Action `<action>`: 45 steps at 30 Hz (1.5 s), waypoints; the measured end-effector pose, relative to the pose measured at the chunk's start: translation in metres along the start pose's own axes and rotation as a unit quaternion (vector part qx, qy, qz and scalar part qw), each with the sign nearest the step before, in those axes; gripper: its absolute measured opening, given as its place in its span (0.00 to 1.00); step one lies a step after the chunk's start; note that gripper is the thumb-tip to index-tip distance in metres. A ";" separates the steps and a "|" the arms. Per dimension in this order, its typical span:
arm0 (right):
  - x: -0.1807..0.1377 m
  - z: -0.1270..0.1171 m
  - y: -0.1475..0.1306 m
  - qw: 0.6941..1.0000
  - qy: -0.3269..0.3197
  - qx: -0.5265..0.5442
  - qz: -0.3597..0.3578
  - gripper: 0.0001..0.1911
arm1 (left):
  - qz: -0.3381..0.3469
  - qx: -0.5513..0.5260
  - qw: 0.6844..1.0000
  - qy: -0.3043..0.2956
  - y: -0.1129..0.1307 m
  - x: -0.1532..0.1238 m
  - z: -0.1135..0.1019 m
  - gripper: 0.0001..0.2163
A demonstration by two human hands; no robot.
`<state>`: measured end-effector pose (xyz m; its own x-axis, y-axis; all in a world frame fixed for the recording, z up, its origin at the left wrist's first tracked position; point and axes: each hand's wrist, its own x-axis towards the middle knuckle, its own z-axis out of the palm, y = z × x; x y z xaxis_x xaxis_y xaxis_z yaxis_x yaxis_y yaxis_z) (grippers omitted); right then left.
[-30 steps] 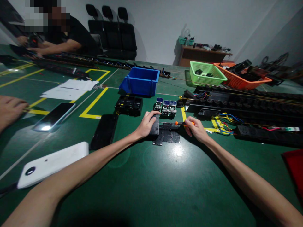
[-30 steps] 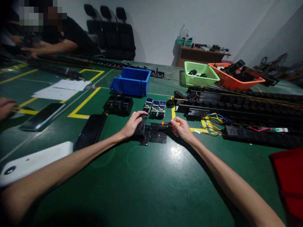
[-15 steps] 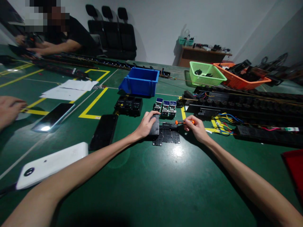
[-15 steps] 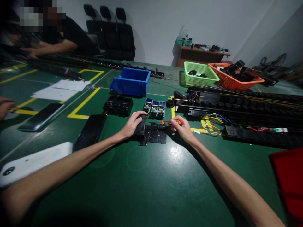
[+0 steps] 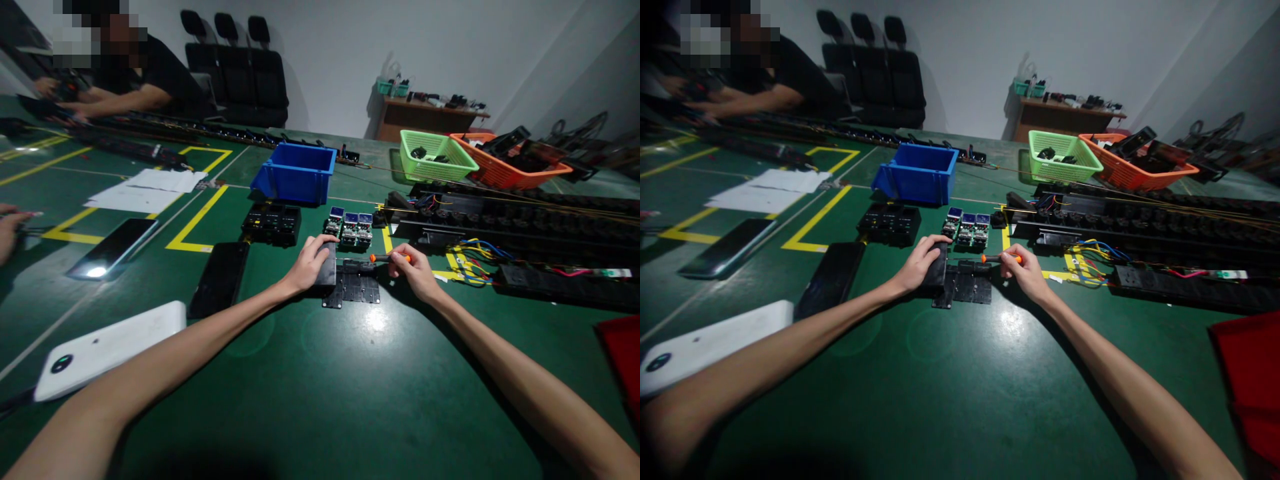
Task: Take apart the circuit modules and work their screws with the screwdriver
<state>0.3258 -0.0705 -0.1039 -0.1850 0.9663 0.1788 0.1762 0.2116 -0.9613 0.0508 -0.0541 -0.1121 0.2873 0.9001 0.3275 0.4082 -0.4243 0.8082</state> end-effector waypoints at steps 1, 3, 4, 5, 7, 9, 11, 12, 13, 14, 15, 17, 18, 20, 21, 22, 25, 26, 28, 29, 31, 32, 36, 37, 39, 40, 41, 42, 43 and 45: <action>0.000 0.000 0.000 1.000 -0.002 -0.011 0.001 0.15 | -0.001 0.001 1.000 0.000 0.000 0.000 0.000 0.16; 0.000 0.000 0.000 1.000 -0.008 -0.024 0.007 0.16 | -0.001 0.000 1.000 0.001 0.000 0.000 0.000 0.16; 0.000 -0.001 0.000 1.000 -0.009 -0.023 0.009 0.15 | -0.001 0.000 1.000 0.001 0.000 0.000 0.000 0.16; 0.000 -0.001 0.000 1.000 -0.008 -0.016 0.010 0.14 | 0.000 -0.001 1.000 0.001 0.000 0.000 0.000 0.16; 0.000 -0.001 0.001 1.000 -0.001 -0.001 0.008 0.16 | 0.002 -0.001 1.000 0.001 -0.001 0.000 0.000 0.16; 0.000 0.000 0.000 1.000 0.005 0.007 0.004 0.16 | 0.003 -0.002 1.000 0.001 -0.001 0.000 0.000 0.16; 0.000 0.001 -0.001 1.000 0.002 0.005 0.000 0.15 | 0.002 0.000 1.000 0.002 -0.001 0.000 0.000 0.16; 0.000 0.001 -0.001 1.000 0.000 0.002 -0.001 0.15 | 0.002 0.001 1.000 0.003 0.000 0.000 0.000 0.16; 0.000 0.001 -0.002 1.000 -0.002 -0.002 0.000 0.15 | 0.002 0.002 1.000 0.003 0.000 0.000 0.000 0.16; 0.000 0.002 -0.002 1.000 -0.004 -0.008 0.002 0.16 | 0.002 0.003 1.000 0.003 0.000 0.000 0.000 0.16; 0.000 0.002 -0.002 1.000 -0.007 -0.013 0.005 0.17 | 0.001 0.003 1.000 0.002 0.001 0.000 0.000 0.16; 0.000 0.002 -0.001 1.000 -0.011 -0.017 0.011 0.17 | -0.001 0.003 1.000 0.001 0.001 0.000 0.000 0.16; 0.000 0.001 -0.001 1.000 -0.011 -0.015 0.012 0.16 | -0.002 0.002 1.000 0.001 0.001 0.000 0.000 0.16; 0.000 0.000 0.000 1.000 -0.002 -0.008 0.008 0.15 | -0.002 0.001 1.000 0.001 0.001 0.000 0.000 0.16; 0.000 0.000 0.001 1.000 0.004 -0.006 0.004 0.16 | -0.002 0.001 1.000 0.001 0.000 0.001 0.000 0.16; 0.000 -0.001 0.001 1.000 0.010 -0.005 0.001 0.17 | -0.002 0.001 1.000 0.001 0.000 0.001 0.000 0.16; -0.001 0.000 -0.001 1.000 0.006 -0.008 0.000 0.14 | -0.002 0.001 1.000 0.000 0.000 0.000 0.000 0.16; -0.001 0.000 -0.002 1.000 0.002 -0.009 0.000 0.13 | -0.002 0.001 1.000 0.000 0.000 0.000 0.000 0.16; -0.001 0.001 -0.003 1.000 -0.006 -0.014 0.001 0.14 | 0.000 -0.001 1.000 0.001 0.000 0.000 0.000 0.16; -0.001 0.001 -0.004 1.000 -0.011 -0.018 0.003 0.15 | 0.001 -0.001 1.000 0.002 0.000 0.000 0.000 0.16; -0.001 0.001 -0.004 0.999 -0.021 -0.023 0.011 0.16 | 0.002 0.000 1.000 0.003 -0.001 0.000 0.000 0.16; 0.000 0.001 -0.003 0.999 -0.022 -0.022 0.014 0.15 | 0.001 0.001 1.000 0.004 -0.001 0.000 0.000 0.16; 0.000 0.000 0.000 1.000 0.003 0.002 0.007 0.15 | 0.002 0.001 1.000 0.004 -0.001 0.000 0.000 0.16; 0.000 0.000 0.001 1.000 0.007 0.005 0.005 0.16 | 0.003 0.000 1.000 0.004 -0.001 0.000 0.000 0.16; 0.000 0.000 0.001 1.000 0.005 0.007 0.004 0.15 | 0.006 -0.002 1.000 0.003 -0.001 0.000 0.000 0.16; 0.000 0.000 0.000 1.000 0.002 0.006 0.003 0.14 | 0.007 -0.003 1.000 0.003 -0.001 0.000 0.000 0.16; 0.000 0.000 0.000 1.000 -0.003 0.005 0.002 0.13 | 0.008 -0.004 1.000 0.003 -0.001 0.000 0.000 0.16; 0.000 0.001 -0.001 1.000 -0.007 0.002 0.001 0.13 | 0.008 -0.004 1.000 0.003 -0.002 0.000 0.000 0.16; 0.000 0.001 -0.002 1.000 -0.011 -0.001 0.002 0.13 | 0.008 -0.003 1.000 0.003 -0.002 0.000 0.000 0.16; 0.000 0.001 -0.004 1.000 -0.016 -0.014 0.011 0.15 | 0.006 0.000 1.000 0.003 -0.002 0.000 0.000 0.16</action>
<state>0.3237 -0.0716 -0.1007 -0.2124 0.9654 0.1512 0.2076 0.1957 -0.9584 0.0501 -0.0530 -0.1137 0.2876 0.8953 0.3400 0.4052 -0.4355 0.8039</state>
